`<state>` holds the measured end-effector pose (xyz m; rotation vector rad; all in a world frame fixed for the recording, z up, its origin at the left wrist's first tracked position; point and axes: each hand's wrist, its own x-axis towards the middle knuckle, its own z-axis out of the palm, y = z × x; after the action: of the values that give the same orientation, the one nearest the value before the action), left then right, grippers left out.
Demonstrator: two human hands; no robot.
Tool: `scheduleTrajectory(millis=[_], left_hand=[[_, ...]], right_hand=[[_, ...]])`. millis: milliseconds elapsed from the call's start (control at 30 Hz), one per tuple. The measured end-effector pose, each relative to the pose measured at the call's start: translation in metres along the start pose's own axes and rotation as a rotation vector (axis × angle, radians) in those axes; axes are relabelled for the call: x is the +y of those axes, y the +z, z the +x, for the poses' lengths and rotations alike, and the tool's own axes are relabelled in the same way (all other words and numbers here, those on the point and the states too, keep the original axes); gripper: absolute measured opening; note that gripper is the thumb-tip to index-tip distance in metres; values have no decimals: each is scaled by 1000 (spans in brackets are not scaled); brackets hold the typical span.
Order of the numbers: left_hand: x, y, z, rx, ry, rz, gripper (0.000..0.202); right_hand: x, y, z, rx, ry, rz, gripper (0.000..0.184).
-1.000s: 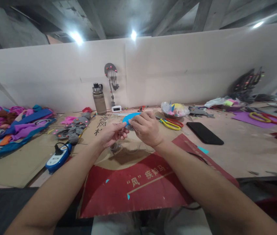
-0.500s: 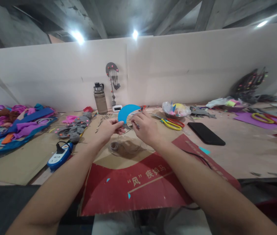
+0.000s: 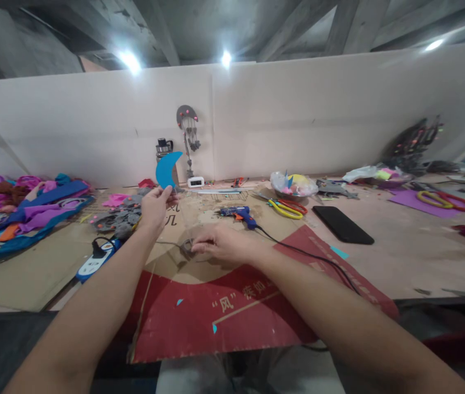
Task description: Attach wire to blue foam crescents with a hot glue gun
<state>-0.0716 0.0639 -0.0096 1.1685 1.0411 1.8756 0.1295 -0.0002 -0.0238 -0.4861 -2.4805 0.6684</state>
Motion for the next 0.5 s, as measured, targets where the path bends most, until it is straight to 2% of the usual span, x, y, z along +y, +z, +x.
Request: scheduleTrajectory(millis=[67,133,233,300,367,500], left_hand=[[1,1,-1,-2,-1,-27,15],[2,3,-2,-7,-13,-49,16],[3,4,-4,-12,-37,-73,18],[3,3,-4,-31,-50,-88,19],[2,4,-5,-66,-77,-98,20],[-1,7,-10,-149,-170,-89,19]], right_hand=[[-2,-1,1,23,-57,4,24],[5,-3,3,186,-43,-25,17],[22,-10,5,488,137,19,14],[32,-16,5,608,272,164,11],[37,-20,6,646,371,324,12],[40,-21,7,606,468,541,12]])
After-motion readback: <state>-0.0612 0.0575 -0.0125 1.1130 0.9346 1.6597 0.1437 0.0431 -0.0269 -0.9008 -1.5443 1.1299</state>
